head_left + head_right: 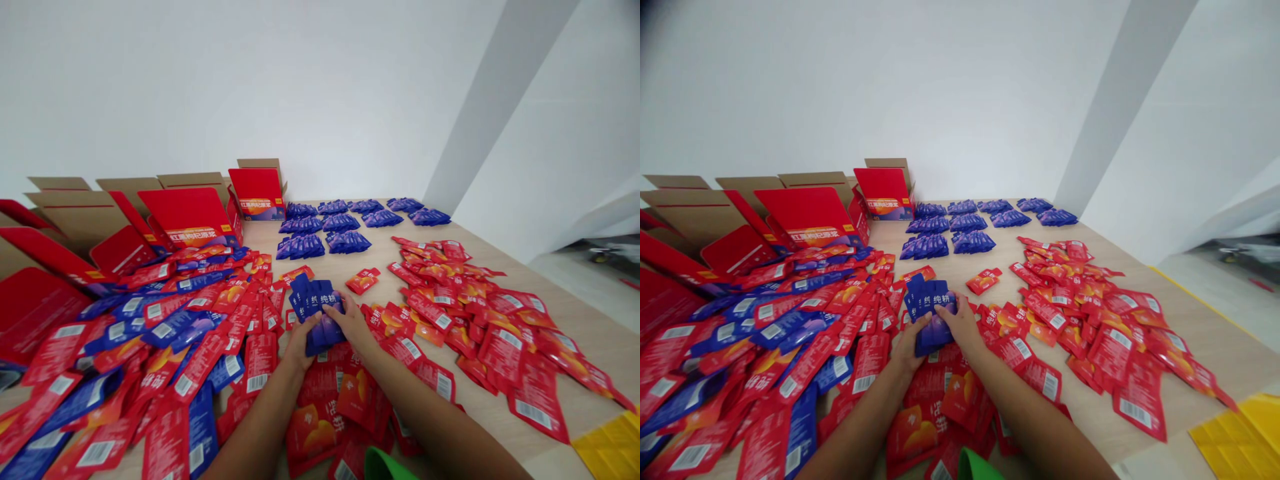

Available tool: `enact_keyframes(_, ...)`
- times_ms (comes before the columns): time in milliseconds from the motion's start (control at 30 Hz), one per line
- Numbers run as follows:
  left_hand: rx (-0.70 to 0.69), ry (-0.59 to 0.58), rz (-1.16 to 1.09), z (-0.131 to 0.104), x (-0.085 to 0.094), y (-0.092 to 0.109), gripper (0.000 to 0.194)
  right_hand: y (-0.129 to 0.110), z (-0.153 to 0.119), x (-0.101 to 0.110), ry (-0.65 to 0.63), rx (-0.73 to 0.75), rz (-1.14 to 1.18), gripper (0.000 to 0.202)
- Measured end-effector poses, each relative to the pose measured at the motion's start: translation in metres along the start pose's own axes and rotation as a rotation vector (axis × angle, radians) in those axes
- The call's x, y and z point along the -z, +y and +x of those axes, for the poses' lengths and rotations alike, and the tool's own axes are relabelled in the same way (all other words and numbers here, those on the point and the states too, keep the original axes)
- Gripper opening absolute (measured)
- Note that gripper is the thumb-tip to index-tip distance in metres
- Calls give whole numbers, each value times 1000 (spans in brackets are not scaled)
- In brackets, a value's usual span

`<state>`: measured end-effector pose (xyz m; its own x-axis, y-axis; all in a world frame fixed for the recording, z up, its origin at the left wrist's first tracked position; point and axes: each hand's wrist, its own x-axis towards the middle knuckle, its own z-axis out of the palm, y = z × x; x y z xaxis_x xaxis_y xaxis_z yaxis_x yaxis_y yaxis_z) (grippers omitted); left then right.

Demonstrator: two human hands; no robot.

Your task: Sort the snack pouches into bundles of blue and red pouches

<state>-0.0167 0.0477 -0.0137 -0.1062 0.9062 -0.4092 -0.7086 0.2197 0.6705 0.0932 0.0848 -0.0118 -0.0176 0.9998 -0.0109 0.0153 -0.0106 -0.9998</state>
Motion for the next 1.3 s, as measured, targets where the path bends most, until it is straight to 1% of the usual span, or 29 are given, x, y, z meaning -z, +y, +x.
enact_keyframes(100, 74, 41, -9, -1, 1, 2, 20, -4, -2, 3, 47, -14, 188, 45)
enact_keyframes(133, 79, 57, -9, -1, 1, 2, 18, -6, -3, 4, 59, -46, 246, 45)
enact_keyframes(200, 37, 71, -8, -1, 2, 2, 20, -10, -4, 7, 51, -137, 348, 45)
enact_keyframes(233, 6, 63, -7, -1, 2, 1, 24, -12, -4, 8, 22, -183, 395, 45)
enact_keyframes(333, -47, 20, 1, -1, 0, 0, 34, -15, -8, 9, -128, -290, 500, 42)
enact_keyframes(400, -62, 2, -6, -1, -1, 0, 37, -15, -11, 8, -168, -317, 543, 41)
enact_keyframes(467, -62, -7, -29, -1, -2, 1, 33, -14, -13, 6, -127, -301, 577, 41)
enact_keyframes(567, 7, 4, -80, 2, 0, 3, 15, -12, -14, 3, -32, -269, 599, 36)
enact_keyframes(633, 55, 38, -112, 4, 2, 5, 5, -11, -14, 3, 24, -265, 595, 33)
enact_keyframes(733, 72, 56, -126, 6, 2, 5, 6, -11, -13, 4, 57, -259, 608, 31)
enact_keyframes(800, 31, 18, -123, 6, 1, 5, 6, -11, -12, 6, 50, -258, 632, 31)
enact_keyframes(867, -37, -17, -118, 5, 0, 4, 12, -11, -11, 8, 49, -259, 656, 31)
enact_keyframes(933, -93, -18, -109, 5, 0, 3, 19, -10, -10, 9, 57, -257, 663, 31)
enact_keyframes(1000, -116, -7, -96, 5, 1, 2, 26, -10, -9, 9, 54, -253, 654, 32)
enact_keyframes(1133, -138, -14, -79, 5, 1, 0, 34, -10, -12, 7, -6, -251, 634, 33)
enact_keyframes(1300, -154, -35, -73, 4, -2, 0, 37, -11, -18, 1, -86, -189, 589, 35)
